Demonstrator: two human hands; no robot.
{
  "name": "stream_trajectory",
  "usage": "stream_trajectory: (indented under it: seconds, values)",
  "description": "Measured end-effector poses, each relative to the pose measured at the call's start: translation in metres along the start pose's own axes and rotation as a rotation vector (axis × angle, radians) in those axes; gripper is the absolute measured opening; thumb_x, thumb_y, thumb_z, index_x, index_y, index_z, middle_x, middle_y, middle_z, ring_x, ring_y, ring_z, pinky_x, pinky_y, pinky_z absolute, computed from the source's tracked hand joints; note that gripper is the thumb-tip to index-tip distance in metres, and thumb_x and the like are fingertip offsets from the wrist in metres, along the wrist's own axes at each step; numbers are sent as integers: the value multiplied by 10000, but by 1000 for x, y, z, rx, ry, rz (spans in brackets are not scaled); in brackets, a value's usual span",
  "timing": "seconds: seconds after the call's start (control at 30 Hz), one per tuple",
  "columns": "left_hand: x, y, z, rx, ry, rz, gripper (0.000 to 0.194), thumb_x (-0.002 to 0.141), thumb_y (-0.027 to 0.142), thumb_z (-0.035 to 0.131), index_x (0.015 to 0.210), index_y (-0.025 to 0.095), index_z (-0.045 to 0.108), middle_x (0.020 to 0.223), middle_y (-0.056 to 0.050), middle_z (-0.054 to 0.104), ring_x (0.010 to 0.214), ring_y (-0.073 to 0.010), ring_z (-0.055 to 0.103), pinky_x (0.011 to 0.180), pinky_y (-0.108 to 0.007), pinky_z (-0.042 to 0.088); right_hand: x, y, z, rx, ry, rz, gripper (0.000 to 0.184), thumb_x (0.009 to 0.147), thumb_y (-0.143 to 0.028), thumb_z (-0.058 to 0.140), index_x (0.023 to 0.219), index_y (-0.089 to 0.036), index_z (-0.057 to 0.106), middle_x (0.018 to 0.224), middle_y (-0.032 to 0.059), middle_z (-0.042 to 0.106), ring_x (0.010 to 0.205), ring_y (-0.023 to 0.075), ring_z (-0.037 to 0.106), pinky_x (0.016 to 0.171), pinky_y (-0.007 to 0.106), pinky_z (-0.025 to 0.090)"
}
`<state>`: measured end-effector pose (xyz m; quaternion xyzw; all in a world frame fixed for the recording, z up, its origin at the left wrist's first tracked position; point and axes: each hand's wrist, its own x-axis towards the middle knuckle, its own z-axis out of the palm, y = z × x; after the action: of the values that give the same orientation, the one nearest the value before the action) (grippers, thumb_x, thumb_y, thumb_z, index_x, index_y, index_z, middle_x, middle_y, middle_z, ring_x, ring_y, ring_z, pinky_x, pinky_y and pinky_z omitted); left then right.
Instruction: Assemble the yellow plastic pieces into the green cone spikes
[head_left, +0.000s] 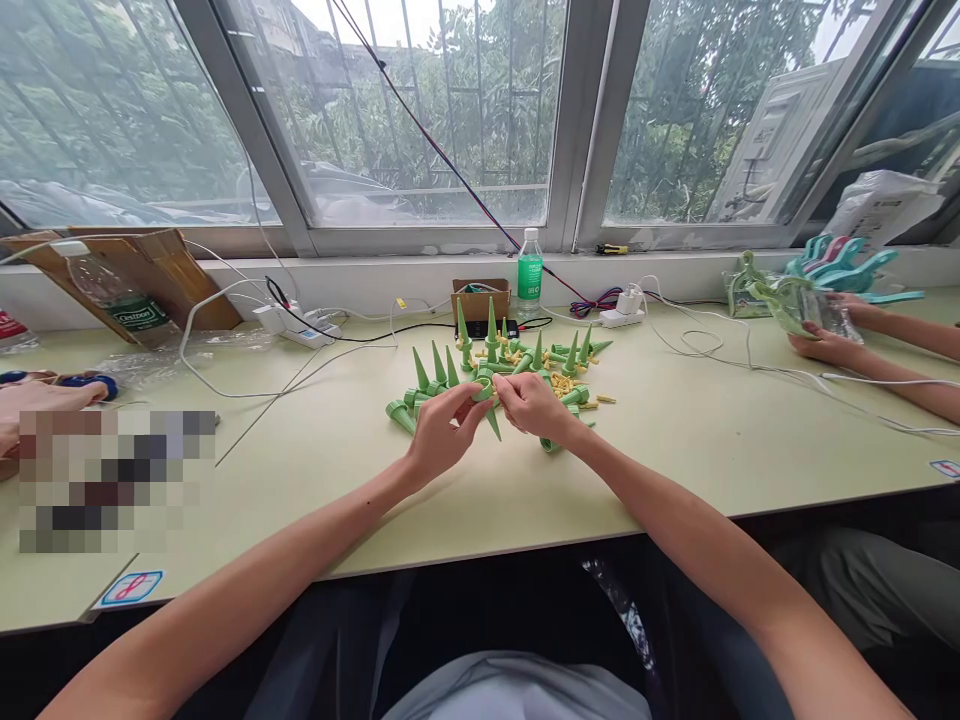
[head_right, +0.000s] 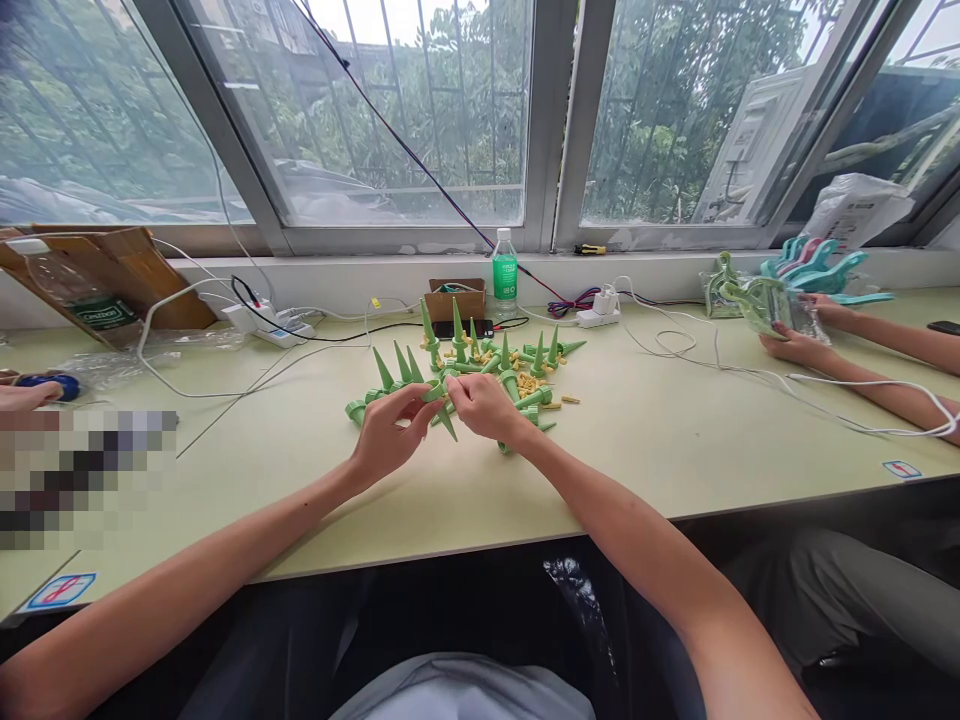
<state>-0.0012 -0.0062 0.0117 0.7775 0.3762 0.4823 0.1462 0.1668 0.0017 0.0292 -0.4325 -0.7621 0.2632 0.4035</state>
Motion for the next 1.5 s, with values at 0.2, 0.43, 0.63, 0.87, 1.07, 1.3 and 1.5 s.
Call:
stream_trajectory:
  seconds: [0.2, 0.43, 0.63, 0.87, 1.07, 1.3, 1.5]
  values:
    - [1, 7, -1, -125, -20, -102, 244, 874, 420, 563, 1011, 222, 522, 733, 29, 567, 492, -68, 542, 439, -170, 423, 1, 2, 1, 114, 61, -8, 527, 966, -499, 357, 544, -186, 397, 458, -33, 422, 418, 76, 389, 477, 224, 323]
    - [7, 3, -2, -464, -11, -297, 383, 911, 540, 442, 819, 174, 511, 655, 12, 562, 407, -70, 515, 352, -180, 382, 2, 8, 3, 239, 138, -22, 523, 931, -629, 333, 655, -195, 429, 557, -25, 459, 427, 79, 392, 429, 226, 322]
    - [10, -1, -5, -619, -199, -429, 578, 897, 602, 414, 608, 123, 557, 598, -62, 584, 417, -101, 517, 373, -235, 401, -1, 5, 2, 180, 35, -83, 488, 956, -580, 333, 675, -194, 433, 559, -33, 481, 439, 78, 426, 488, 223, 369]
    - [8, 0, -6, -642, -258, -425, 467, 897, 572, 451, 756, 138, 546, 677, -48, 605, 443, -98, 529, 386, -223, 405, -1, 7, 4, 185, 5, -63, 444, 977, -547, 311, 692, -210, 364, 508, -61, 464, 394, 75, 430, 481, 217, 370]
    - [5, -1, -5, -454, -285, -299, 306, 870, 489, 559, 898, 188, 508, 596, 29, 529, 459, -98, 530, 376, -185, 398, 0, 6, 3, 165, 2, -9, 441, 974, -510, 333, 652, -210, 364, 424, -68, 412, 358, 86, 418, 444, 224, 334]
    - [2, -4, -2, -232, -221, -136, 242, 843, 405, 612, 976, 204, 588, 873, -31, 556, 537, -73, 531, 423, -187, 452, 1, 2, 0, 16, 30, 10, 481, 957, -374, 358, 509, -199, 341, 381, -43, 368, 390, 85, 368, 475, 241, 294]
    - [3, -4, -1, -105, -167, -30, 193, 877, 358, 567, 992, 215, 628, 1106, -84, 564, 568, -68, 532, 453, -197, 450, 1, 2, 1, 22, 49, 2, 490, 962, -420, 359, 528, -195, 370, 410, -37, 394, 401, 85, 381, 470, 239, 291]
